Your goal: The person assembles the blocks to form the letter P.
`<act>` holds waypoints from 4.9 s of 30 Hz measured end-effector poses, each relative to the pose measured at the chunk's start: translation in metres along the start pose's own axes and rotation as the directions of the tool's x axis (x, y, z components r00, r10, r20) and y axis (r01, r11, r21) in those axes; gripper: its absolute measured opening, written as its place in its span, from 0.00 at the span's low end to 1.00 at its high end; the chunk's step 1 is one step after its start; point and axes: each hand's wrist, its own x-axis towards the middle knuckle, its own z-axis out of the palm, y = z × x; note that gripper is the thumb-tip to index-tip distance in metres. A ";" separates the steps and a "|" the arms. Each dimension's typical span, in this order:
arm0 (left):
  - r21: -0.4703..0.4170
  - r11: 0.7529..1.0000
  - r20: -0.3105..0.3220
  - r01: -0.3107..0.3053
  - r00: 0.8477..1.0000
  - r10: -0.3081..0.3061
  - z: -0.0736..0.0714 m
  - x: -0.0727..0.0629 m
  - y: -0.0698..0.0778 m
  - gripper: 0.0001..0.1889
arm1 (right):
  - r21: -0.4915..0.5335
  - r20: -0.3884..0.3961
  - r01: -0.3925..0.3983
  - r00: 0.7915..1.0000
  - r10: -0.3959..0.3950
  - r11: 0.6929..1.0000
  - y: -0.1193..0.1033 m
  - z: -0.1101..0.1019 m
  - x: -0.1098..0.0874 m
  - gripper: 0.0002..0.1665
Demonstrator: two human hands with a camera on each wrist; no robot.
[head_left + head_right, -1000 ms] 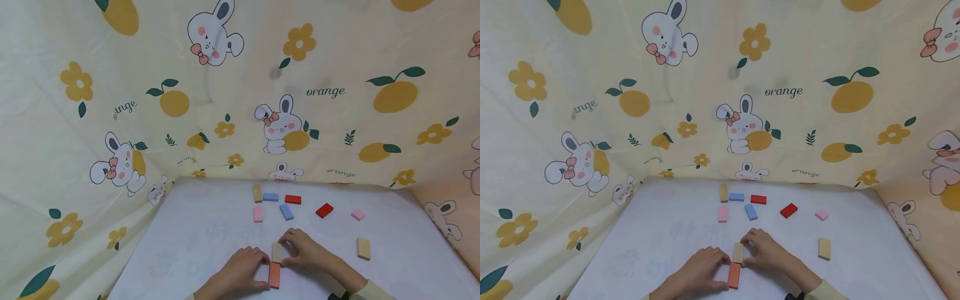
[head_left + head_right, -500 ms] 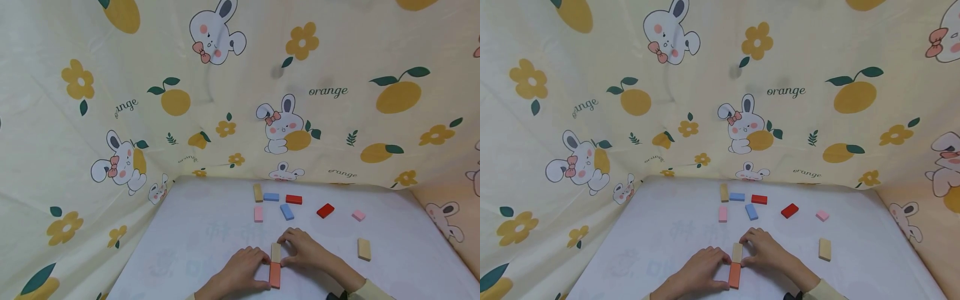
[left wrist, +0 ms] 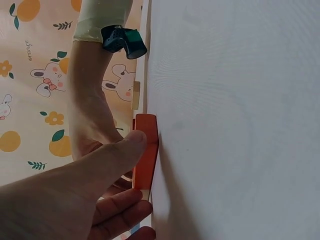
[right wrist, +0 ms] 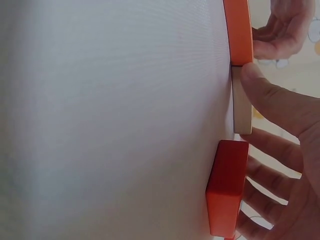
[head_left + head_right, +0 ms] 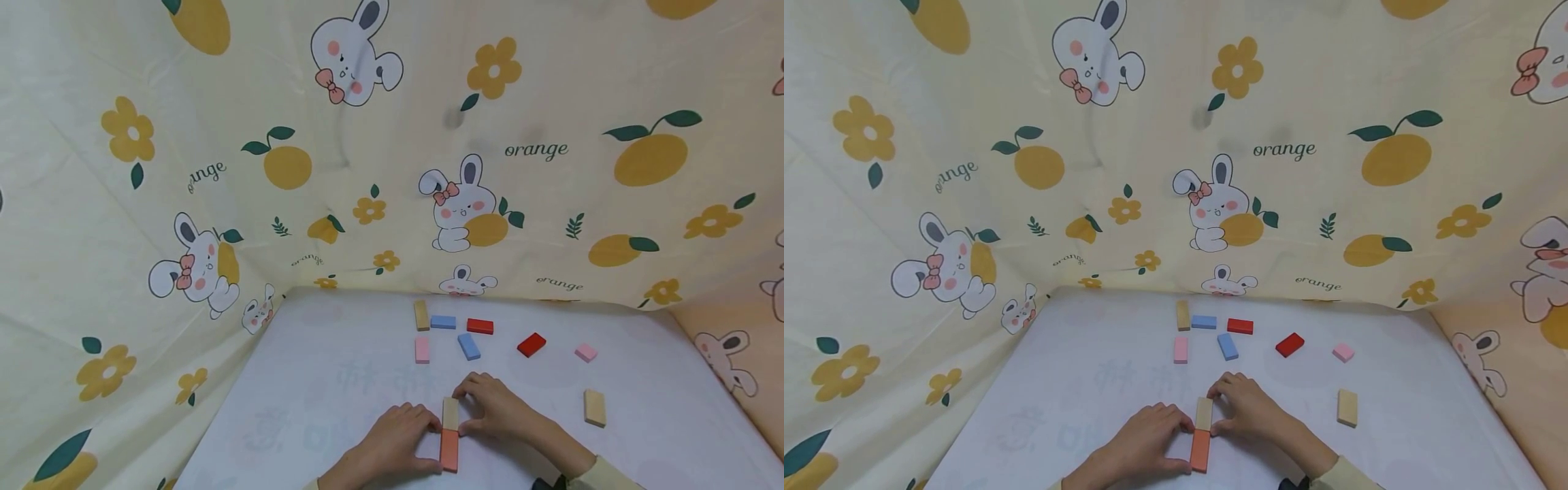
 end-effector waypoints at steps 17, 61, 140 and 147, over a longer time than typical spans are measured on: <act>-0.022 0.999 0.017 0.030 0.999 -0.030 -0.002 -0.001 0.002 0.30 | -0.008 0.009 0.012 1.000 -0.012 1.000 0.000 -0.001 -0.001 0.34; -0.189 0.978 0.012 -0.088 0.996 0.092 0.001 0.023 -0.019 0.38 | 0.263 0.013 -0.070 0.998 0.068 0.962 0.020 -0.022 0.099 0.42; -0.102 0.994 0.040 -0.045 0.998 0.049 -0.002 0.021 -0.011 0.40 | 0.203 0.023 -0.048 0.999 0.044 0.978 0.029 -0.021 0.042 0.31; -0.092 0.994 0.032 -0.065 0.997 0.068 -0.001 0.021 -0.013 0.40 | 0.170 0.034 -0.050 0.998 0.045 0.984 0.028 -0.021 0.039 0.33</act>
